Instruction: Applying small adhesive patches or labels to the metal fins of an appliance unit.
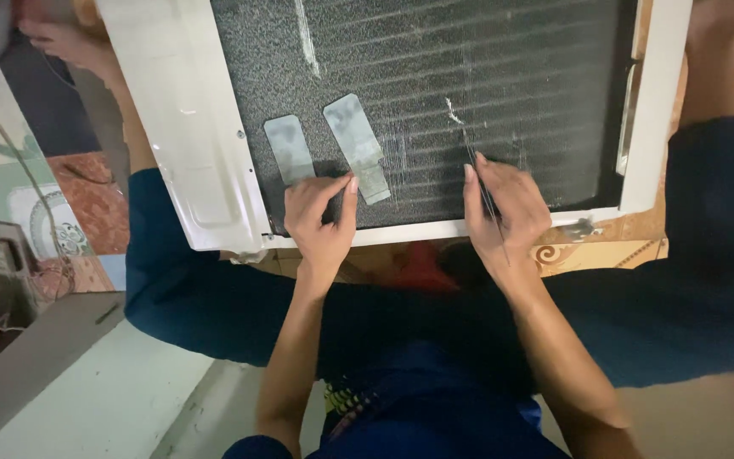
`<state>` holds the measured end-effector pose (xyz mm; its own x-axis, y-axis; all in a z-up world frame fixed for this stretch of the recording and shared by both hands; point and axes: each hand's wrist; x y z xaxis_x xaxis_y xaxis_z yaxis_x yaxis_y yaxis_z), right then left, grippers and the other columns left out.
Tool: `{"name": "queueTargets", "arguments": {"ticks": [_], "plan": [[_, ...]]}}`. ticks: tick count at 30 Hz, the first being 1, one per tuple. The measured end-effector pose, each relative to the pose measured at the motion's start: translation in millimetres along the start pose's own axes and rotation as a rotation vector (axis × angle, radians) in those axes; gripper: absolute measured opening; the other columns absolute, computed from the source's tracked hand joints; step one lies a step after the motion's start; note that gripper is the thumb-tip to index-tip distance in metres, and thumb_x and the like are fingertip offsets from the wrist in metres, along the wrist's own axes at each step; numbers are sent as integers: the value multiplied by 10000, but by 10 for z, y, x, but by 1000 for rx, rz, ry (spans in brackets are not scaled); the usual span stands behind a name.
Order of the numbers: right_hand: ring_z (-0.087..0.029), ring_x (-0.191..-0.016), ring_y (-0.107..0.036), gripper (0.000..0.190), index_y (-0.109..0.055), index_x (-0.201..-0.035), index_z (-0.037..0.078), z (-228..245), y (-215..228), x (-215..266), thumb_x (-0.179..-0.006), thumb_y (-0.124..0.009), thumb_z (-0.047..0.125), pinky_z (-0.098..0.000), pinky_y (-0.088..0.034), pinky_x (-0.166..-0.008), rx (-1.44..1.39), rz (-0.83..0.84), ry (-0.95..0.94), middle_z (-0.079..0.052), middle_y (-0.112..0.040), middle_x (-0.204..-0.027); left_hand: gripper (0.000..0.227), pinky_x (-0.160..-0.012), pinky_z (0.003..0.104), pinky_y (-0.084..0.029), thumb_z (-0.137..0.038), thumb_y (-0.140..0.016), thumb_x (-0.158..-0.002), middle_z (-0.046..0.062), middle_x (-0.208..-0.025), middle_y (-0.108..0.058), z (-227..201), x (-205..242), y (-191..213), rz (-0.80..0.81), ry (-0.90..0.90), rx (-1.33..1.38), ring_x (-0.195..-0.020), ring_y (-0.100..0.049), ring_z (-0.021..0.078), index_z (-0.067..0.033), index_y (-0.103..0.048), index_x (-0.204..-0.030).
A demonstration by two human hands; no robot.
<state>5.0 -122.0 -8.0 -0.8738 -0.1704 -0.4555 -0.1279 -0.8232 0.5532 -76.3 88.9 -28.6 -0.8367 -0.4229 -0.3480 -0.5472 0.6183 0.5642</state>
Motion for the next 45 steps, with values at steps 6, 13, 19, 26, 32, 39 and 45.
{"name": "queueTargets", "arguments": {"ticks": [6,13,19,26,32,39,45], "plan": [[-378,-753,-756,39,-793,-902,-86,87,-27,-61,-905,-830,-101,-403,-591,-699,16,-26,-41,-207,-771,-844,97,-787,329,-461,-36,-812,-916,2,-870,-762,24,4,14,4,-7,5,-826,-715,195,-93,-794,-992],[-373,-735,-755,41,-800,-895,-89,41,-45,-43,-894,-841,-93,-398,-597,-700,5,-38,-35,-209,-769,-824,124,-806,332,-474,-37,-818,-912,-13,-924,-776,46,7,19,5,-14,12,-851,-721,180,-108,-792,-1011],[-379,-736,-749,73,-802,-923,-103,66,-46,-67,-868,-844,-127,-412,-599,-695,8,-25,-16,-220,-759,-825,106,-786,332,-448,-50,-802,-931,-12,-894,-767,20,-4,18,17,4,3,-834,-710,184,-114,-798,-1016],[-381,-738,-748,99,-805,-944,-110,44,-43,-47,-858,-845,-138,-415,-605,-698,12,-14,-30,-228,-757,-828,112,-782,342,-449,-38,-813,-916,0,-890,-772,28,-3,11,28,18,27,-836,-719,199,-108,-798,-1002],[-361,-729,-747,86,-805,-915,-93,18,-73,-38,-853,-843,-138,-406,-604,-698,16,-36,-2,-209,-769,-840,95,-771,343,-440,-44,-810,-919,-3,-872,-767,20,-6,3,18,11,4,-829,-715,202,-107,-799,-989],[-376,-725,-746,77,-795,-908,-101,70,-74,-86,-860,-836,-145,-408,-601,-685,23,-25,-4,-222,-760,-831,80,-776,337,-424,-55,-812,-921,0,-865,-767,19,-8,-7,19,22,16,-814,-709,205,-107,-802,-980],[-342,-716,-734,105,-809,-931,-96,59,-166,-87,-838,-818,-145,-379,-587,-632,137,-18,78,-221,-747,-813,94,-759,336,-423,-36,-809,-915,-2,-870,-775,8,-27,-11,2,3,17,-807,-716,202,-104,-800,-979]]}}
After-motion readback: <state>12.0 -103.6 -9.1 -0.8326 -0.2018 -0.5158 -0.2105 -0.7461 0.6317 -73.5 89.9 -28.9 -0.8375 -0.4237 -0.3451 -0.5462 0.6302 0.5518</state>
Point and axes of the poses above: each hand's wrist, its own x-axis away from the middle knuckle, its own y-axis out of the back of the hand, z = x × y
